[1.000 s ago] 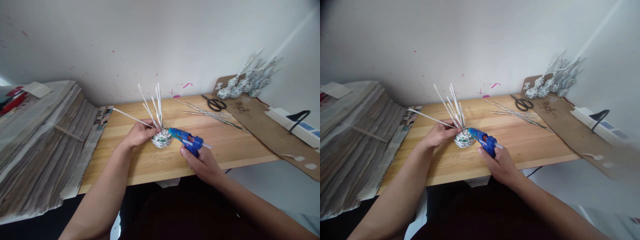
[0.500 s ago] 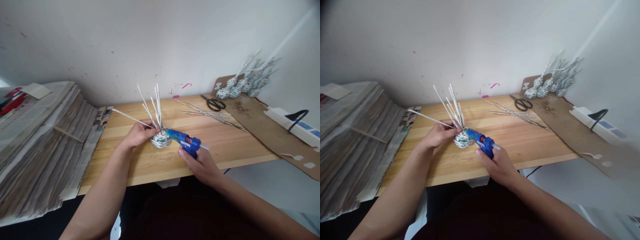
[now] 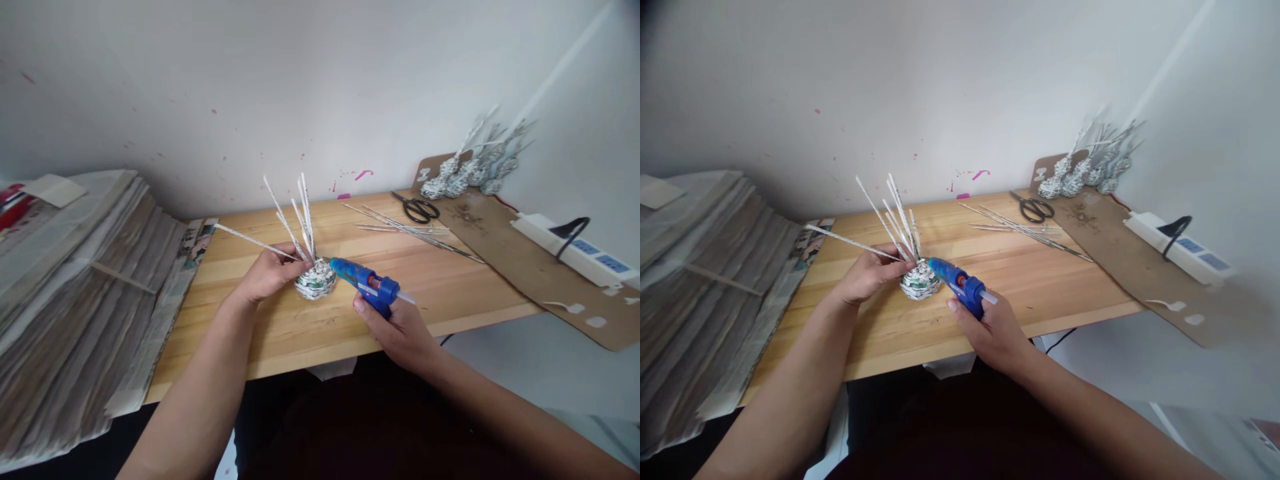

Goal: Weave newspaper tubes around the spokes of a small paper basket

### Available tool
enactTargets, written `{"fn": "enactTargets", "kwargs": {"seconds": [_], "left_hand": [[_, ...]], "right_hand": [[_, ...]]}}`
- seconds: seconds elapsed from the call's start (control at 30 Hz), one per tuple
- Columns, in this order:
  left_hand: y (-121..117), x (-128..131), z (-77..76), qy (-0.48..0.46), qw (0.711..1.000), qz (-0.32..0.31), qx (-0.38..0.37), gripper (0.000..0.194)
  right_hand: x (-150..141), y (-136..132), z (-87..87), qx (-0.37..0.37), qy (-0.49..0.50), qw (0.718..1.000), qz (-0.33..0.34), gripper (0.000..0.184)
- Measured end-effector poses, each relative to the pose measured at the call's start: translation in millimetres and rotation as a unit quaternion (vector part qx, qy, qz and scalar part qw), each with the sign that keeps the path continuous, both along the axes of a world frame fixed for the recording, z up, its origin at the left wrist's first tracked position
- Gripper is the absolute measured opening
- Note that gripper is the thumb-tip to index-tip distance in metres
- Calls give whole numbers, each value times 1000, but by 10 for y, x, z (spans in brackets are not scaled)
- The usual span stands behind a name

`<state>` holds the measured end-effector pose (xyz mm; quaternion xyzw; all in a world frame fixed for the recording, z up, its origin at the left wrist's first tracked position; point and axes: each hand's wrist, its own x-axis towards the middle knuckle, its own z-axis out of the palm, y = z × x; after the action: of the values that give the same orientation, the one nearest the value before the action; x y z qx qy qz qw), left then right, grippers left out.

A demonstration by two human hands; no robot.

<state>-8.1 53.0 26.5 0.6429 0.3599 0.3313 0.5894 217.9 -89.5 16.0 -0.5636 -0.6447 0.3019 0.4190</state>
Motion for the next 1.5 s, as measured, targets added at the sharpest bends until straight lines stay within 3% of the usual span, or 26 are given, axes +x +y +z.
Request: {"fn": "enactTargets", "kwargs": {"seconds": [0.47, 1.03, 1.3, 1.4, 1.5], "left_hand": [[-4, -12, -4, 7, 1000, 0, 1, 26], [-10, -19, -28, 14, 1000, -6, 8, 28], [-16, -17, 58, 50, 998, -20, 36, 33], [-20, -34, 79, 85, 995, -11, 59, 34], [-26, -24, 105, 102, 994, 3, 51, 37]], "right_hand": [[-4, -10, -4, 46, -13, 999, -20, 25], [-46, 6, -68, -6, -19, 1000, -3, 26], [-40, -3, -36, -24, -5, 1000, -5, 26], [44, -7, 18, -27, -18, 999, -9, 22], [362, -8, 69, -35, -133, 990, -19, 21]]}}
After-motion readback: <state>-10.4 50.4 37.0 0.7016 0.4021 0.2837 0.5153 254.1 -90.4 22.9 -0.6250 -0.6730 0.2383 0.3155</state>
